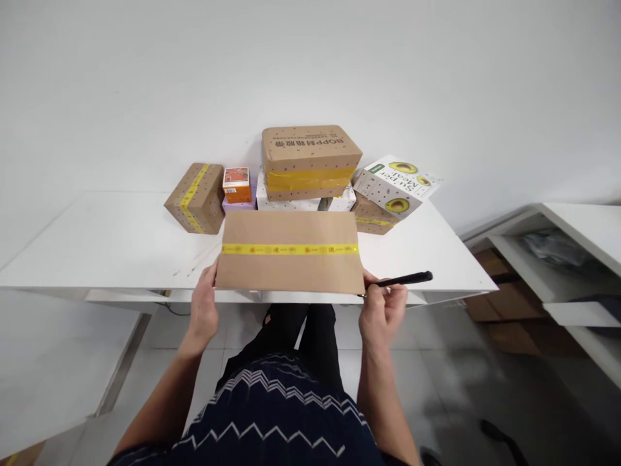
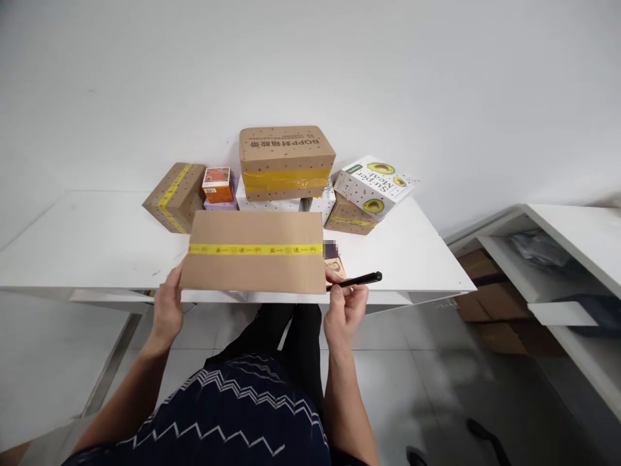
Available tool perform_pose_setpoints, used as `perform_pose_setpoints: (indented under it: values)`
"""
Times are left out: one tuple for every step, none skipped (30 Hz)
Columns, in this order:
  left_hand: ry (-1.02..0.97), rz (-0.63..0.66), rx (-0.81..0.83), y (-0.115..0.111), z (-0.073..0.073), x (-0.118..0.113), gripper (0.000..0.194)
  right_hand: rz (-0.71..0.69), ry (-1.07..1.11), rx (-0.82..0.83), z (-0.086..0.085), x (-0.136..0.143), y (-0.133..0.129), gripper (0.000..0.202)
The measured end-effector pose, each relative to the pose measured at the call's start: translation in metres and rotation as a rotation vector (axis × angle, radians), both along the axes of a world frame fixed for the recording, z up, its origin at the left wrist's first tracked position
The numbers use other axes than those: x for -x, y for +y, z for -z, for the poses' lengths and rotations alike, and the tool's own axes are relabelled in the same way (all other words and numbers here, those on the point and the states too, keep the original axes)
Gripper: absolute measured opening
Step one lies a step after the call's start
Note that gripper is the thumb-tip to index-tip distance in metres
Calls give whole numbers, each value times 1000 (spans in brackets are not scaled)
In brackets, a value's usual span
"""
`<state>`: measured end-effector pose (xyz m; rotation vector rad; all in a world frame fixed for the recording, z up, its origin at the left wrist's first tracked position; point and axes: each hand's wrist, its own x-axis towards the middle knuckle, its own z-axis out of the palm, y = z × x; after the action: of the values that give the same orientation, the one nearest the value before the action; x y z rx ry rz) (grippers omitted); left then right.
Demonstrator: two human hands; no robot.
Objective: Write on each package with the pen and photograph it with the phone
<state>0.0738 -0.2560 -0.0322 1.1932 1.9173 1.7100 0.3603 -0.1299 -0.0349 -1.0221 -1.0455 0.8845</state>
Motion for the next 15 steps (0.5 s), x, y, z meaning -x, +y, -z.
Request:
perform_pose_setpoints:
  values:
    - [46,11,4,4,-5,-1,56,4,-7,8,-2,-1,2,19]
    - [77,15,15,9,-8,-2,56,1,-13,34,-2,-1,4,20]
    - [84,15,26,14,-9,-4,55,-9,-17,69,0,0,7,20]
    - [65,9,28,19,-7,-5,55,-23,-12,103,3,0,10,22]
    - [33,7,21,23,-4,-6,55,-38,2,129,7,1,14,23]
    - [4,11,11,25,1,-6,54,-54,20,147,11,1,17,23]
    - [-12,20,6,26,7,-5,54,-67,32,161,15,1,19,24]
    - [-8,35,8,25,13,-3,53,-76,33,174,20,1,21,25]
    - [10,51,15,23,20,1,52,-83,25,188,24,1,22,26]
    - [35,72,34,21,27,4,51,-91,6,205,29,1,23,27]
    - [56,98,67,19,34,7,49,-100,-19,222,35,1,23,27]
    - [64,129,111,17,39,10,48,-110,-45,236,40,2,23,27]
    - [55,157,160,16,43,11,47,-120,-61,249,45,2,22,26]
    - [37,177,209,14,46,11,46,-125,-65,260,49,3,21,25]
    - [20,182,244,13,45,11,44,-125,-62,270,51,3,19,24]
